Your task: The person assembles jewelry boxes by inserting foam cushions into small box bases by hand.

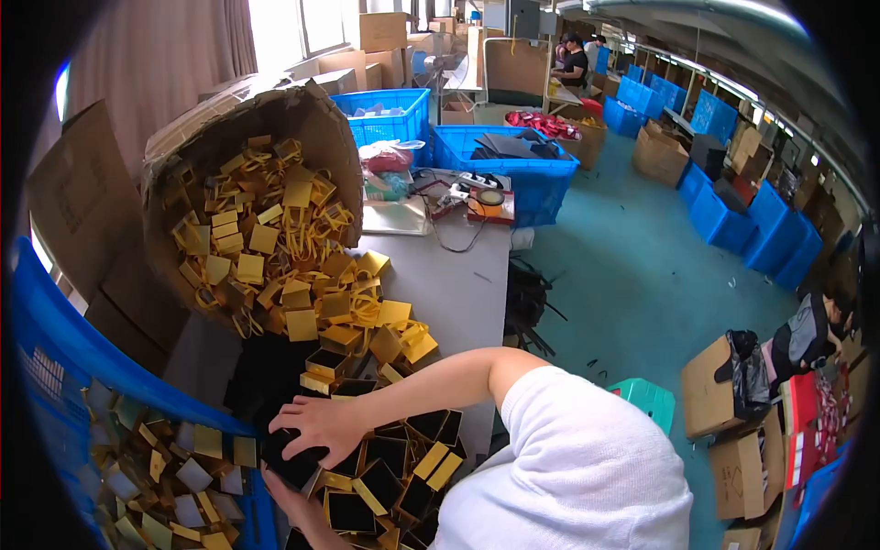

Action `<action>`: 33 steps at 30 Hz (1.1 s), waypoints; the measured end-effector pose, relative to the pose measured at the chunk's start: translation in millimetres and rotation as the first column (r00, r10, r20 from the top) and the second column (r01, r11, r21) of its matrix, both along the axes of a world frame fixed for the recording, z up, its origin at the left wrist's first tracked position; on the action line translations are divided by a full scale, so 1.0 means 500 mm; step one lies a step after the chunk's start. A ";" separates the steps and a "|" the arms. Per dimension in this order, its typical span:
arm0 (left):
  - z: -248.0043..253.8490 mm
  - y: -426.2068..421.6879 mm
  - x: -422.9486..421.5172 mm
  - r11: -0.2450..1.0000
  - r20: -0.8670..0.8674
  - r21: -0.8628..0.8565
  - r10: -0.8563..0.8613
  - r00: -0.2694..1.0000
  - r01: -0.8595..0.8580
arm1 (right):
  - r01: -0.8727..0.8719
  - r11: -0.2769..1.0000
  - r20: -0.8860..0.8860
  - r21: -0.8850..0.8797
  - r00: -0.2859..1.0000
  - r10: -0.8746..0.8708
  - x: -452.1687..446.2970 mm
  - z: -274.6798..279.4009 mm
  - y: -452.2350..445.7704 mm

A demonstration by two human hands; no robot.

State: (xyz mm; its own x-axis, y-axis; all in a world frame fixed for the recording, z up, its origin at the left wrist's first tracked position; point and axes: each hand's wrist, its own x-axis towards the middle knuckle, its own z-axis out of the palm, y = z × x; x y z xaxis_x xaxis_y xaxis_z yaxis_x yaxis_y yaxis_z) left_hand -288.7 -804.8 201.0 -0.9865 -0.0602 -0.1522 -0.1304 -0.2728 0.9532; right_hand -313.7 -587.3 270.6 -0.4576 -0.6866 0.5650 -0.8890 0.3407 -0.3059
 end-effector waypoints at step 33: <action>0.009 0.041 0.012 0.887 -0.185 0.038 0.459 0.869 -0.460 | 0.408 0.907 0.819 -0.102 0.552 -0.156 -0.046 -0.055 -0.121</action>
